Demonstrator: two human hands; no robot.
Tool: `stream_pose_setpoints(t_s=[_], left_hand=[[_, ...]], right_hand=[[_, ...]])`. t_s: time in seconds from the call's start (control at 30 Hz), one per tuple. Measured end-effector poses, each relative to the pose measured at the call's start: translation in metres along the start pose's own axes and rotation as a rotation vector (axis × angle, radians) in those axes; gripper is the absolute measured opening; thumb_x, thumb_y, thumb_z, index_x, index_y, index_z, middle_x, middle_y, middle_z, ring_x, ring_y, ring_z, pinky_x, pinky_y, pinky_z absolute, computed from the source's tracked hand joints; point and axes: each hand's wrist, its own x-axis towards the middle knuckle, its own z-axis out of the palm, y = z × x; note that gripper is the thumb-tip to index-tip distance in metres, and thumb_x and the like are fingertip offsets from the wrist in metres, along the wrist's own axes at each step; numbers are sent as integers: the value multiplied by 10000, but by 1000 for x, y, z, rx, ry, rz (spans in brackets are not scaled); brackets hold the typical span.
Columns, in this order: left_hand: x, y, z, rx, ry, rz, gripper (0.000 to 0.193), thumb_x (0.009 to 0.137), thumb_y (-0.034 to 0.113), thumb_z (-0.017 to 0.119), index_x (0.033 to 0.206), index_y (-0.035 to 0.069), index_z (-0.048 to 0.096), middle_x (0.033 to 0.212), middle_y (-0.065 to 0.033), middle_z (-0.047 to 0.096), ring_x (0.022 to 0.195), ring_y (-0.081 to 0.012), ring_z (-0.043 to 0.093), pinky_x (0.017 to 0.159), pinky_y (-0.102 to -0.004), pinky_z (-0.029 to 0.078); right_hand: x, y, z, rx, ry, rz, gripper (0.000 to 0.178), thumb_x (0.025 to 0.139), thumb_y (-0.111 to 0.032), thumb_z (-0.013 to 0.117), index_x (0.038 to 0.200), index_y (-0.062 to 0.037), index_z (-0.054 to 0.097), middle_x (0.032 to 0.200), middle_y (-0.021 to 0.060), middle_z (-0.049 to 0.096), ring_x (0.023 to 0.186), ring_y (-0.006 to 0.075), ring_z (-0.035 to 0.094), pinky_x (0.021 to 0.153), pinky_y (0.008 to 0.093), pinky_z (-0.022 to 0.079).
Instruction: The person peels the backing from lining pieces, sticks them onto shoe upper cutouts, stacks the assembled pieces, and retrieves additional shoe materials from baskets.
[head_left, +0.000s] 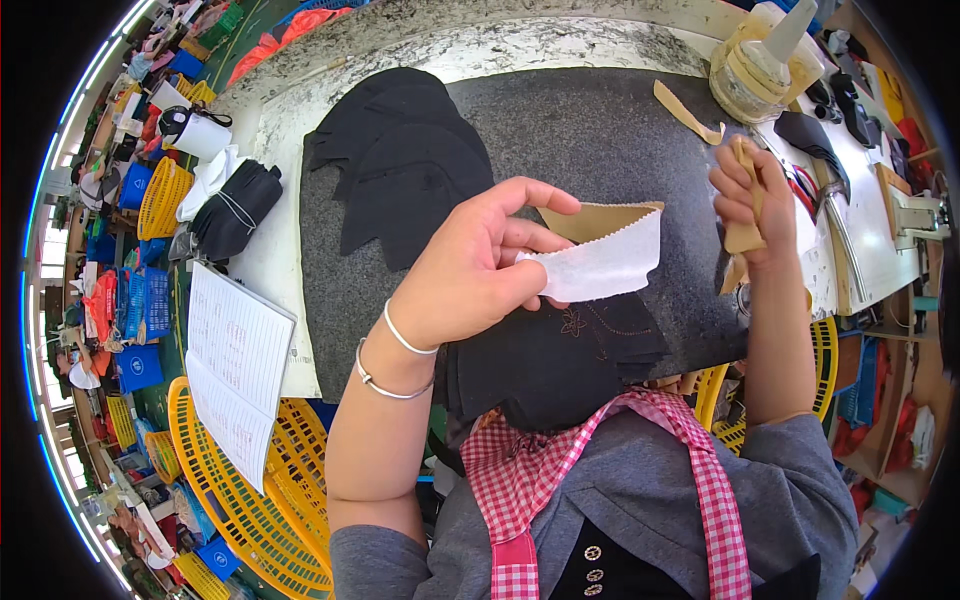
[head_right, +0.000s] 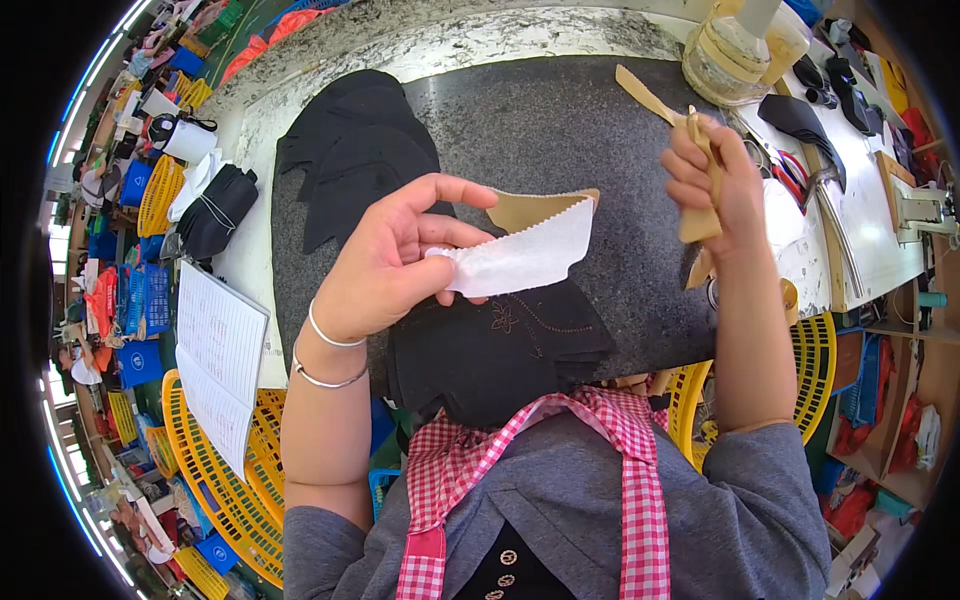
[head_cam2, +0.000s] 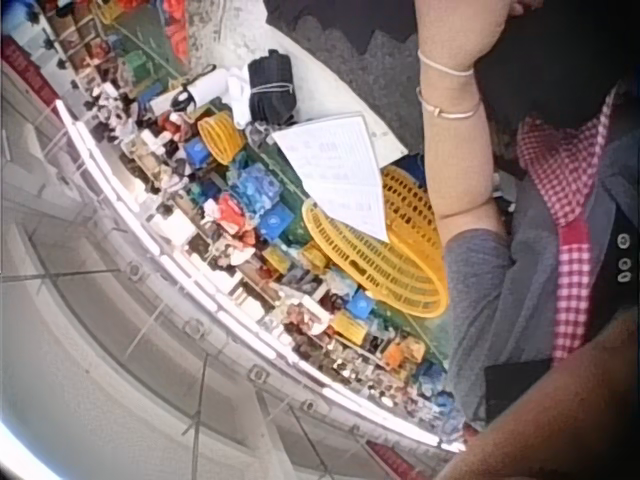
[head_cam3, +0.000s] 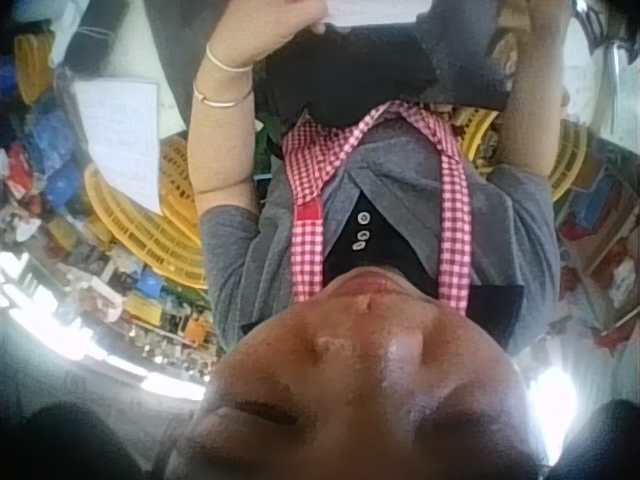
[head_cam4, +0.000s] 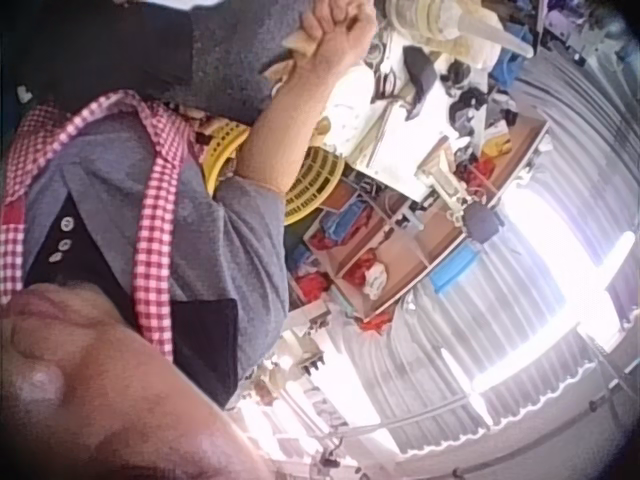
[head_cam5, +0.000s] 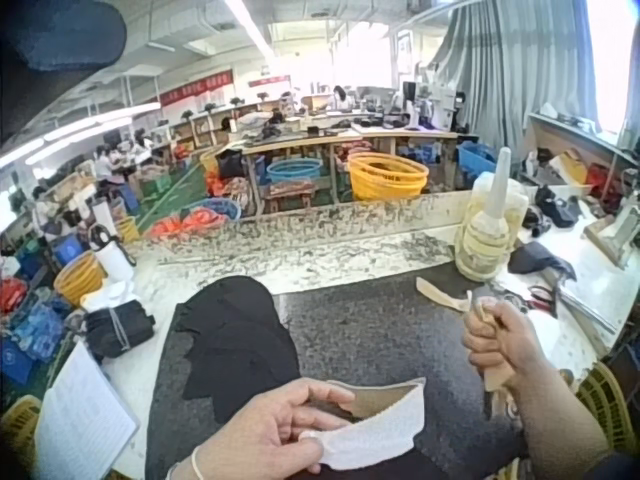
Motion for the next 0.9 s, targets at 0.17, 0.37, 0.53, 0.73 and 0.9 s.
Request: stream_pose_setpoints(t_s=[0.17, 0.37, 0.53, 0.73, 0.9], left_hand=[[-10, 3, -4, -86, 12, 10, 550, 772, -47, 516, 1320, -20, 483, 1078, -175, 722, 774, -162, 718, 605, -205, 512], [-14, -4, -5, -206, 8, 26, 492, 808, -8, 575, 1284, -18, 452, 1084, -192, 712, 748, -179, 726, 561, -188, 501], [-39, -8, -15, -239, 142, 64, 463, 804, -6, 592, 1245, -25, 454, 1067, -208, 710, 717, -191, 731, 507, -168, 481], [-60, -19, -15, -285, 90, 123, 341, 837, 1, 577, 1158, -55, 474, 1105, -269, 677, 682, -198, 719, 487, -180, 498], [-78, -40, -1, -417, 324, 268, 197, 924, 54, 698, 1067, -67, 638, 1018, -176, 718, 751, -170, 730, 620, -227, 589]], right_hand=[[-24, 10, 79, -1553, -63, 264, 131, 924, -127, 638, 1017, -87, 556, 961, 51, 653, 807, 162, 670, 637, 278, 524], [5, 48, 65, -2019, -309, -400, 512, 728, -92, 773, 1211, -78, 605, 1232, 132, 630, 1245, 348, 549, 1034, 444, 455], [16, 60, 84, -2058, 89, -753, 582, 701, -112, 817, 1245, -85, 611, 1274, 137, 601, 1260, 355, 531, 1063, 433, 435], [12, 82, 102, -1367, -248, -459, 212, 822, -70, 794, 943, -16, 628, 840, 67, 663, 790, 174, 674, 698, 299, 535], [9, 83, 122, -962, 75, 168, 258, 912, -153, 753, 779, -16, 579, 660, -27, 578, 609, 41, 572, 538, 219, 444]])
